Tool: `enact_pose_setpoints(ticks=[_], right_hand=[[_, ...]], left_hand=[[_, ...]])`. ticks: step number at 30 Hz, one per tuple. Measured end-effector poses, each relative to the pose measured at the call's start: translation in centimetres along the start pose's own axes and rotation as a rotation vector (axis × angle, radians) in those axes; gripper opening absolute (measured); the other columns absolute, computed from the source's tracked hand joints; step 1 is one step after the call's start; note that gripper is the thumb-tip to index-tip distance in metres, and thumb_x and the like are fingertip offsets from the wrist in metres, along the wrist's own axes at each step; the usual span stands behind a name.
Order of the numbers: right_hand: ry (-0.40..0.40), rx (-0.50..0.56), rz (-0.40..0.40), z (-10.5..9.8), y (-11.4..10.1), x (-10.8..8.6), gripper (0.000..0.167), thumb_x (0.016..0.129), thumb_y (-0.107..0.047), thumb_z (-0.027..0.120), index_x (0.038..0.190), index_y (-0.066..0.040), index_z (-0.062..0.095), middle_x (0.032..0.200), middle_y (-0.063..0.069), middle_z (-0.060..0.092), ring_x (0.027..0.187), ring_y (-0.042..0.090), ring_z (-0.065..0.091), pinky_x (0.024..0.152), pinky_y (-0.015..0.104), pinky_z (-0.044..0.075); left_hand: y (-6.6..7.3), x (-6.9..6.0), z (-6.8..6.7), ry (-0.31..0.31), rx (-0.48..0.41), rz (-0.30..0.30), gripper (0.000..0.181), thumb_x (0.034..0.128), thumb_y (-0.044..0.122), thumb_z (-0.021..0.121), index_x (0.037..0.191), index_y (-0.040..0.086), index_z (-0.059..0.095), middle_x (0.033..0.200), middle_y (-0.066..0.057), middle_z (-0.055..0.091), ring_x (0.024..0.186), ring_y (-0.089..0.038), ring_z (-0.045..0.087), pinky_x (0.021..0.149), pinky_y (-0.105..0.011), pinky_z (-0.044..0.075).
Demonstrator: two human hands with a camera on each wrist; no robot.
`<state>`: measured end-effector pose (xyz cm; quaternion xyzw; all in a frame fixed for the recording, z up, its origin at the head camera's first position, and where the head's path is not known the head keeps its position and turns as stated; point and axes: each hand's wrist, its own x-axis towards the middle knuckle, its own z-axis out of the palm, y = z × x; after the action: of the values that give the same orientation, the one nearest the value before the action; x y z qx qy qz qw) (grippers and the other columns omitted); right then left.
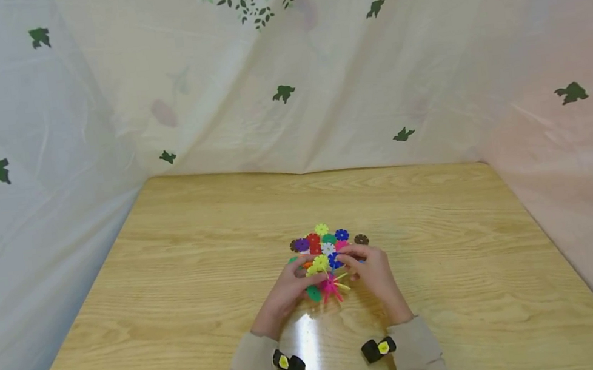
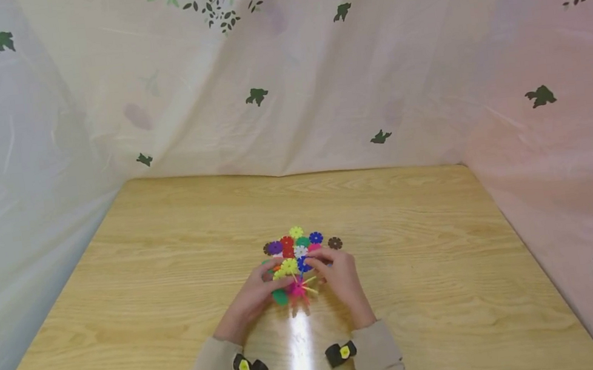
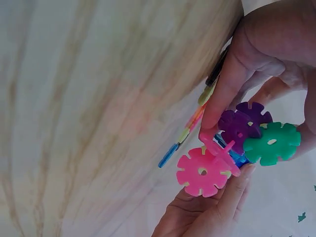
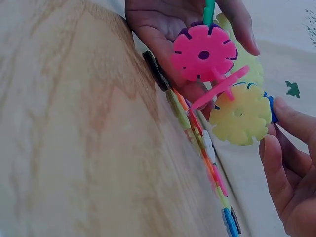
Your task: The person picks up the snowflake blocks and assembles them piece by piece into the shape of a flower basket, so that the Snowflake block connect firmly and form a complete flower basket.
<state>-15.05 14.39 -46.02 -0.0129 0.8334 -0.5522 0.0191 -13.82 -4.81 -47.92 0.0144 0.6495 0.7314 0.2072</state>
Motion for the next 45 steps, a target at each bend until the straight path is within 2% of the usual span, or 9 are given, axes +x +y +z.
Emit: enact_pose_setpoints(ticks=[6, 10, 15, 21, 24, 27, 33, 41, 45], right_hand=[[0.035, -0.046, -0.008, -0.7, 0.5, 0.3, 0.021, 0.093, -0.014, 0.064, 0.111, -0.006, 0.071, 0.095, 0.015, 0.07, 0.075, 0.015, 0.063, 0.052, 0.022, 0.057], [0.104, -0.231, -0.042, -1.4, 1.2, 0.8, 0.022, 0.089, -0.01, 0.068, 0.109, -0.002, 0.071, 0.095, 0.016, 0.071, 0.08, 0.023, 0.065, 0.058, 0.02, 0.055], [0.092, -0.435, -0.004, -2.4, 1.8, 1.1, 0.024, 0.084, -0.011, 0.073, 0.103, 0.004, 0.068, 0.091, 0.016, 0.068, 0.083, 0.025, 0.062, 0.072, 0.033, 0.054], [0.052, -0.502, 0.013, -3.0, 2.0, 0.8, 0.024, 0.084, -0.014, 0.075, 0.098, 0.003, 0.064, 0.091, 0.016, 0.065, 0.082, 0.026, 0.059, 0.072, 0.039, 0.052], [0.046, -0.46, 0.022, -2.7, 1.8, 0.8, 0.021, 0.084, -0.015, 0.075, 0.096, -0.002, 0.064, 0.09, 0.013, 0.069, 0.077, 0.021, 0.062, 0.066, 0.029, 0.05], [0.047, -0.289, 0.048, -2.1, 1.2, 0.7, 0.019, 0.085, -0.015, 0.074, 0.098, -0.003, 0.066, 0.089, 0.013, 0.072, 0.068, 0.015, 0.065, 0.056, 0.022, 0.051], [0.063, 0.019, 0.048, -0.9, -0.3, 0.1, 0.02, 0.087, -0.011, 0.072, 0.104, -0.002, 0.069, 0.088, 0.018, 0.073, 0.06, 0.017, 0.067, 0.048, 0.025, 0.058], [0.02, -0.024, 0.028, -0.3, -0.7, -0.2, 0.017, 0.088, -0.007, 0.07, 0.104, -0.004, 0.069, 0.088, 0.017, 0.071, 0.062, 0.018, 0.069, 0.048, 0.027, 0.058], [0.009, -0.05, 0.016, -0.1, -0.7, -0.3, 0.012, 0.088, -0.007, 0.069, 0.1, -0.004, 0.069, 0.084, 0.015, 0.071, 0.062, 0.016, 0.067, 0.049, 0.026, 0.058]], left_hand=[[0.0, -0.2, -0.2, -0.02, -0.023, 0.044, 0.065, 0.0871, 0.014, 0.07, 0.14, -0.006, 0.04, 0.074, 0.005, 0.059, 0.058, -0.002, 0.058, 0.052, -0.013, 0.05], [-0.1, -0.3, -0.5, -0.02, -0.013, 0.086, 0.069, 0.0873, 0.018, 0.071, 0.141, -0.008, 0.038, 0.074, 0.007, 0.059, 0.059, 0.0, 0.057, 0.052, -0.011, 0.05], [0.1, 0.0, -0.6, 0.022, 0.003, 0.047, 0.065, 0.0895, 0.012, 0.067, 0.144, -0.007, 0.036, 0.075, 0.006, 0.057, 0.058, 0.001, 0.054, 0.051, -0.011, 0.047], [0.2, 0.3, -0.6, 0.009, -0.033, 0.041, 0.052, 0.0917, 0.006, 0.062, 0.137, -0.01, 0.042, 0.074, 0.006, 0.061, 0.059, 0.0, 0.059, 0.053, -0.011, 0.051], [0.2, 0.2, -0.6, 0.0, -0.048, 0.045, 0.048, 0.0917, 0.005, 0.061, 0.134, -0.011, 0.045, 0.075, 0.006, 0.062, 0.06, 0.0, 0.06, 0.054, -0.012, 0.052], [0.3, 0.1, -0.6, -0.004, -0.043, 0.041, 0.042, 0.0921, 0.007, 0.061, 0.127, -0.012, 0.049, 0.074, 0.007, 0.063, 0.059, -0.001, 0.06, 0.054, -0.012, 0.052], [0.3, 0.2, -0.6, 0.018, -0.029, 0.052, 0.036, 0.0922, 0.007, 0.061, 0.121, -0.014, 0.054, 0.078, 0.007, 0.063, 0.066, 0.0, 0.06, 0.061, -0.012, 0.052], [0.1, 0.2, -0.5, 0.061, -0.003, 0.043, 0.045, 0.0893, 0.009, 0.065, 0.127, -0.012, 0.052, 0.091, 0.001, 0.063, 0.075, -0.001, 0.06, 0.069, -0.014, 0.054], [-0.1, 0.2, -0.5, 0.092, 0.043, 0.025, 0.054, 0.0854, 0.009, 0.07, 0.133, -0.008, 0.05, 0.071, 0.007, 0.056, 0.058, -0.001, 0.052, 0.055, -0.012, 0.046]])
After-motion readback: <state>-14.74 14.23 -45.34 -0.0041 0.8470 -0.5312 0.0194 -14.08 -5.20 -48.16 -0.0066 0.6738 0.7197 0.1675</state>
